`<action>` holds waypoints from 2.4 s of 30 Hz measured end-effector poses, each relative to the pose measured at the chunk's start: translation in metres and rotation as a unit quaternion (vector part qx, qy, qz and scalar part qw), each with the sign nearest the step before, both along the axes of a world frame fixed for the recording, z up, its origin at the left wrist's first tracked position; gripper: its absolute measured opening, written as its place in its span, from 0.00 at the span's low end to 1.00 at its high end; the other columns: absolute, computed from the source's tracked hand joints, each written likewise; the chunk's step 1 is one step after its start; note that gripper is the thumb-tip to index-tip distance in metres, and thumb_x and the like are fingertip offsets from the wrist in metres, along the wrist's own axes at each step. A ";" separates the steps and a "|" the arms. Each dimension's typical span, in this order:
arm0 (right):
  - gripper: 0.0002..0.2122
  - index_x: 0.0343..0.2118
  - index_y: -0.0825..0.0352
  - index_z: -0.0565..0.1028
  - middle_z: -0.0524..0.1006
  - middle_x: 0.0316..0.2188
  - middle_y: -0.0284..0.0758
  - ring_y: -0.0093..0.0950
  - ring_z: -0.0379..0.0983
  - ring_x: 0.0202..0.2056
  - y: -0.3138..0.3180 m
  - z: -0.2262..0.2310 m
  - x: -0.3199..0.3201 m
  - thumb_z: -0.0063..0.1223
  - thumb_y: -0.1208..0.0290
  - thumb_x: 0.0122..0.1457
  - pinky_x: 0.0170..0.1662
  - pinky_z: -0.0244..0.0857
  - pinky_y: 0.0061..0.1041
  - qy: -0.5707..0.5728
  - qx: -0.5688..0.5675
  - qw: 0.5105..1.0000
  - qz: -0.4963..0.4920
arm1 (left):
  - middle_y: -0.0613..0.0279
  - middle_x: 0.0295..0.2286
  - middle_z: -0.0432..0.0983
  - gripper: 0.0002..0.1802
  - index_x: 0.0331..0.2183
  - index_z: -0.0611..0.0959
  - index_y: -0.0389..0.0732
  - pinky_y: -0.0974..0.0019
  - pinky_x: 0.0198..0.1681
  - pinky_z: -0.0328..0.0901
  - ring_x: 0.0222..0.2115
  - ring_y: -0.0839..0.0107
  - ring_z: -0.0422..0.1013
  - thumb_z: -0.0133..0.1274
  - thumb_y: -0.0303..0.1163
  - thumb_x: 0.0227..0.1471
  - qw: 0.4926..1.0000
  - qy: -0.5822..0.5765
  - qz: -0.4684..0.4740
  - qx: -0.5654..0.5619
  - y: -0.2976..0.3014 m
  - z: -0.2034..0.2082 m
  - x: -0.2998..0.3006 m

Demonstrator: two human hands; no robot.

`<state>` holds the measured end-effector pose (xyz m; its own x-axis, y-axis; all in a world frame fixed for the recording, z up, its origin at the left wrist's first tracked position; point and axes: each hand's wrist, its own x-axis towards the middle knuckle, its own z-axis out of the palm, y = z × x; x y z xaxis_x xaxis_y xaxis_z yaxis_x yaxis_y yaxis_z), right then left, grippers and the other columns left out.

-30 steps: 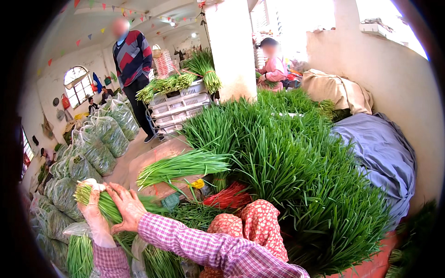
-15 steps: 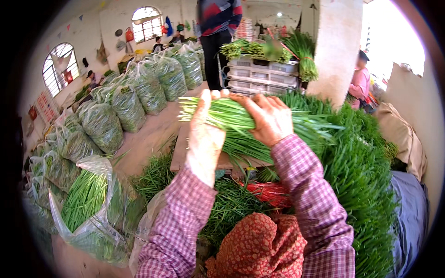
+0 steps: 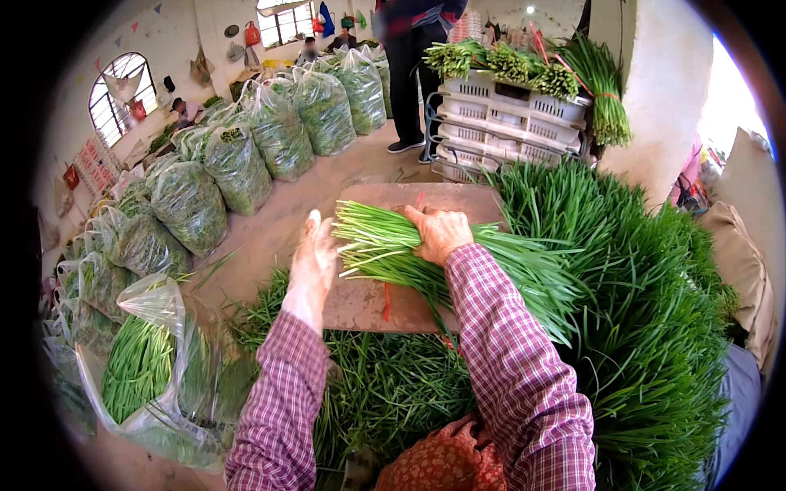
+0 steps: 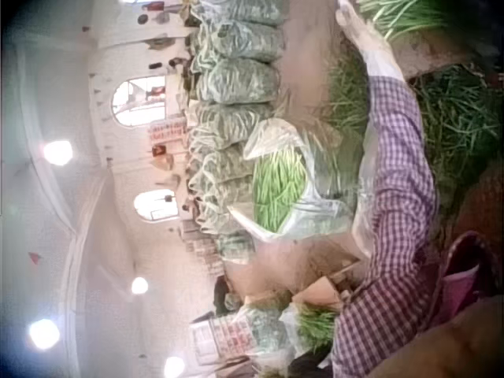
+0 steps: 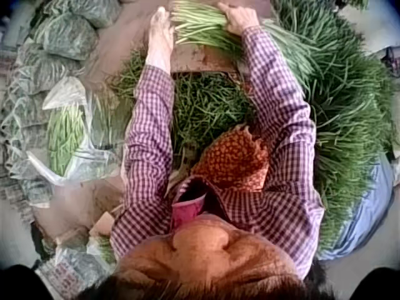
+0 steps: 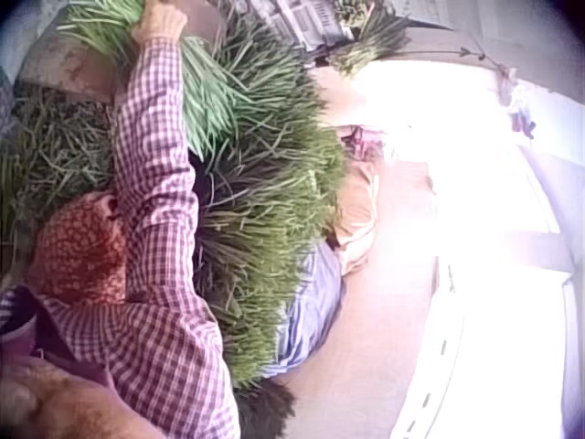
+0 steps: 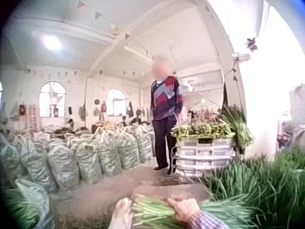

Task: The person gathers bunches of green vegetables by hand from a pile, aligns the stems, and ties them together with red string on a small wooden board.

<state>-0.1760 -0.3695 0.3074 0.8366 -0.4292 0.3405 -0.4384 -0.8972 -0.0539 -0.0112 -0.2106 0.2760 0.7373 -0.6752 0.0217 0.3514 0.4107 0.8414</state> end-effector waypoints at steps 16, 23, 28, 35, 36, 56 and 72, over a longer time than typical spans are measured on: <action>0.40 0.55 0.48 0.64 0.67 0.51 0.37 0.41 0.64 0.51 -0.028 -0.033 0.000 0.64 0.42 0.34 0.53 0.53 0.50 0.090 0.008 0.996 -0.009 | 0.49 0.59 0.48 0.76 0.61 0.36 0.41 0.47 0.63 0.40 0.61 0.54 0.45 0.68 0.57 0.23 0.507 -0.757 -0.138 0.388 -0.079 -0.009 -0.027; 0.33 0.55 0.41 0.64 0.69 0.48 0.33 0.37 0.64 0.51 -0.058 -0.035 -0.130 0.62 0.47 0.43 0.56 0.49 0.48 0.067 0.001 0.997 -0.044 | 0.50 0.57 0.53 0.74 0.62 0.41 0.47 0.47 0.61 0.44 0.59 0.53 0.50 0.69 0.58 0.22 0.460 -0.795 -0.117 0.377 -0.083 -0.023 -0.036; 0.30 0.54 0.46 0.66 0.67 0.50 0.35 0.38 0.63 0.52 -0.067 -0.018 -0.205 0.63 0.56 0.45 0.57 0.51 0.45 0.120 0.054 0.972 -0.195 | 0.51 0.54 0.60 0.70 0.62 0.48 0.49 0.51 0.60 0.48 0.56 0.56 0.57 0.68 0.58 0.22 0.449 -0.747 -0.152 0.466 -0.106 -0.007 -0.030; 0.24 0.51 0.60 0.67 0.69 0.45 0.40 0.40 0.67 0.47 -0.023 0.021 -0.197 0.53 0.79 0.48 0.50 0.64 0.33 -0.190 0.005 0.980 -0.066 | 0.49 0.54 0.59 0.70 0.61 0.48 0.45 0.50 0.59 0.49 0.56 0.55 0.57 0.68 0.58 0.22 0.409 -0.737 -0.162 0.514 -0.109 0.001 -0.042; 0.22 0.50 0.61 0.68 0.70 0.44 0.41 0.40 0.68 0.46 -0.011 0.025 -0.180 0.53 0.78 0.49 0.49 0.64 0.33 -0.217 0.015 0.976 -0.021 | 0.49 0.54 0.59 0.70 0.61 0.48 0.45 0.50 0.60 0.49 0.56 0.55 0.57 0.68 0.58 0.22 0.409 -0.740 -0.153 0.512 -0.104 -0.001 -0.040; 0.05 0.27 0.55 0.77 0.76 0.23 0.34 0.36 0.74 0.28 -0.054 -0.068 -0.169 0.50 0.64 0.53 0.31 0.68 0.35 -0.140 0.019 0.975 -0.174 | 0.49 0.53 0.59 0.73 0.62 0.46 0.47 0.48 0.60 0.48 0.56 0.53 0.55 0.70 0.56 0.19 0.429 -0.743 -0.137 0.495 -0.108 -0.010 -0.045; 0.09 0.29 0.57 0.78 0.78 0.25 0.29 0.30 0.75 0.30 -0.054 -0.075 -0.155 0.59 0.62 0.46 0.33 0.68 0.31 -0.168 0.184 0.949 -0.192 | 0.49 0.55 0.57 0.73 0.62 0.47 0.50 0.49 0.60 0.49 0.57 0.50 0.53 0.72 0.54 0.17 0.440 -0.738 -0.131 0.495 -0.108 -0.010 -0.044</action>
<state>-0.3311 -0.4231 0.2327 0.4649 -0.8225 0.3276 -0.6325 -0.5675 -0.5272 -0.0556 -0.3187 0.2660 0.3078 -0.9499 -0.0549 -0.9511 -0.3055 -0.0467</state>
